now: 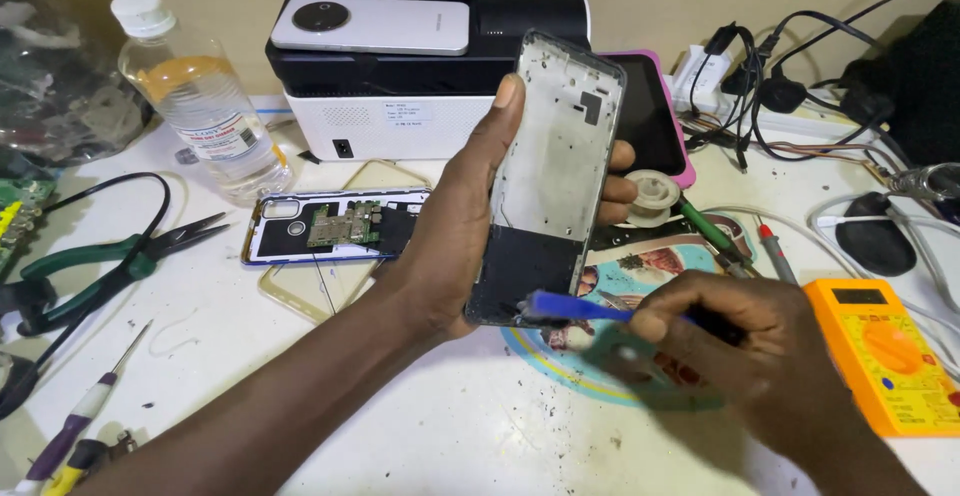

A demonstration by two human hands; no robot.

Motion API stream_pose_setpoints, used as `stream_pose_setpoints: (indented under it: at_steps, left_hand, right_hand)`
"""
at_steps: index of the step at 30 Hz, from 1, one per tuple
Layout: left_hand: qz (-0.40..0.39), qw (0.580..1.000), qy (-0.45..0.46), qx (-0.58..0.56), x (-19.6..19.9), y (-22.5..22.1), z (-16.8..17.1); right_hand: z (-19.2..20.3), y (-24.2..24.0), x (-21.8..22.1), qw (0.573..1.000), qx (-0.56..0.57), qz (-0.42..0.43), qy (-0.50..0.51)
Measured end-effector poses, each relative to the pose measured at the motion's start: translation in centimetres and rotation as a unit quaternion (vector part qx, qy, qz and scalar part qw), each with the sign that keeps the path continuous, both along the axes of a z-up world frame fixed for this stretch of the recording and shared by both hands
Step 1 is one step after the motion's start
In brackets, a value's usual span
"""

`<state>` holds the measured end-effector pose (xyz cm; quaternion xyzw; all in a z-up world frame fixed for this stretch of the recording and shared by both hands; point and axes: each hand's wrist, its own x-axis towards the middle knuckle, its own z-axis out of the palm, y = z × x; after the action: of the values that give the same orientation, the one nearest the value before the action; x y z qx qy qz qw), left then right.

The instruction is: Cleaning the internal frame of a disassembled mobile phone using a toothbrush.

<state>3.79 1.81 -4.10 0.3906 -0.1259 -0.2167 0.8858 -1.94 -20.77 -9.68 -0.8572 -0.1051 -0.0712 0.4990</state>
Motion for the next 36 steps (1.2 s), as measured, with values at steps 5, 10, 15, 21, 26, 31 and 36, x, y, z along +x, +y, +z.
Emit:
stream_pose_setpoints:
  at_steps: [5,10,15,21,26,31,36]
  left_hand:
    - [0.005,0.997,0.043,0.061,-1.2,-0.4,0.5]
    - [-0.007,0.994,0.103,0.046,-0.2,-0.8,-0.6]
    - [-0.169,0.968,0.172,-0.066,-0.2,-0.8,-4.8]
    - [-0.266,0.943,0.129,-0.150,0.1,-1.0,-6.8]
    - [-0.265,0.941,0.129,-0.164,-0.4,-1.8,-7.3]
    - [-0.235,0.953,0.178,-0.073,-1.5,-3.0,-7.7]
    - [-0.209,0.961,0.153,-0.101,-1.4,-3.0,-7.2]
  right_hand:
    - [0.2,1.5,-0.5,0.998,0.000,0.046,0.041]
    - [1.3,-1.9,1.0,0.965,-0.077,-0.189,-0.163]
    - [1.4,-1.4,0.6,0.985,0.001,-0.132,-0.107]
    - [2.4,-1.6,0.6,0.985,0.036,-0.148,-0.075]
    - [2.6,-1.3,0.5,0.988,0.062,-0.129,-0.053]
    - [0.4,-2.3,1.7,0.985,0.033,-0.134,-0.103]
    - [1.5,-3.7,2.0,0.980,-0.006,-0.166,-0.112]
